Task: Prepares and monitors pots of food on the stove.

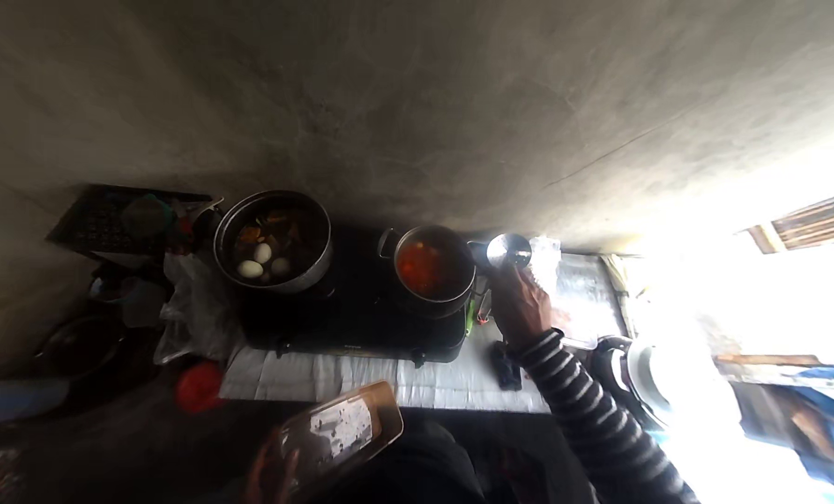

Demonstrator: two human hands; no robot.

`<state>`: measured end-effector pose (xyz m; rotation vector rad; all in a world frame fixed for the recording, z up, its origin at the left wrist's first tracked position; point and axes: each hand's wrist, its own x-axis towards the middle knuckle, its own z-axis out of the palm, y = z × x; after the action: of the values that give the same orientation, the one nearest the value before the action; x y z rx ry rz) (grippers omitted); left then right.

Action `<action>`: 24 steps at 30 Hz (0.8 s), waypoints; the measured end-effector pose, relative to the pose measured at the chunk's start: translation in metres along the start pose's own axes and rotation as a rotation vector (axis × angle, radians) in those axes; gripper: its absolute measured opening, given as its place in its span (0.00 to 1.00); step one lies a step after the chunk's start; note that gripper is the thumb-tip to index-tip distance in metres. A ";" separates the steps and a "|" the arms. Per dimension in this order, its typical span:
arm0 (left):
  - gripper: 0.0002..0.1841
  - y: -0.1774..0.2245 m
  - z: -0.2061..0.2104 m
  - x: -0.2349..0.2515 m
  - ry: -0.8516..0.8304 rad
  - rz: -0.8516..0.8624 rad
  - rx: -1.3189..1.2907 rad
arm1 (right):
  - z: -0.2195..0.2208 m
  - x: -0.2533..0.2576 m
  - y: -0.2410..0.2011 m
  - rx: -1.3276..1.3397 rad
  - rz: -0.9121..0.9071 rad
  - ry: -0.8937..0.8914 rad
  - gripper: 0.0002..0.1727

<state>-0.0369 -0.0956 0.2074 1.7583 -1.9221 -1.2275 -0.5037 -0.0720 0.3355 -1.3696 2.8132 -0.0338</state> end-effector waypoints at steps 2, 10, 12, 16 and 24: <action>0.33 -0.004 0.000 0.000 0.009 0.012 -0.002 | -0.003 0.010 -0.010 -0.040 0.005 -0.117 0.22; 0.33 -0.006 0.000 -0.010 0.032 -0.043 -0.035 | -0.021 0.041 -0.048 -0.268 -0.086 -0.423 0.17; 0.33 -0.010 0.001 -0.012 0.039 -0.061 -0.051 | -0.026 0.053 -0.044 -0.259 -0.157 -0.378 0.13; 0.34 -0.021 0.003 -0.014 0.057 -0.082 -0.098 | -0.069 0.088 -0.046 -0.311 -0.183 -0.541 0.17; 0.33 -0.024 -0.002 -0.015 0.052 -0.095 -0.042 | 0.031 0.159 0.052 -0.020 0.036 -0.774 0.27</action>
<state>-0.0156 -0.0803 0.1963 1.8598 -1.7899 -1.2317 -0.6415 -0.1654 0.3033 -1.0239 2.1799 0.4264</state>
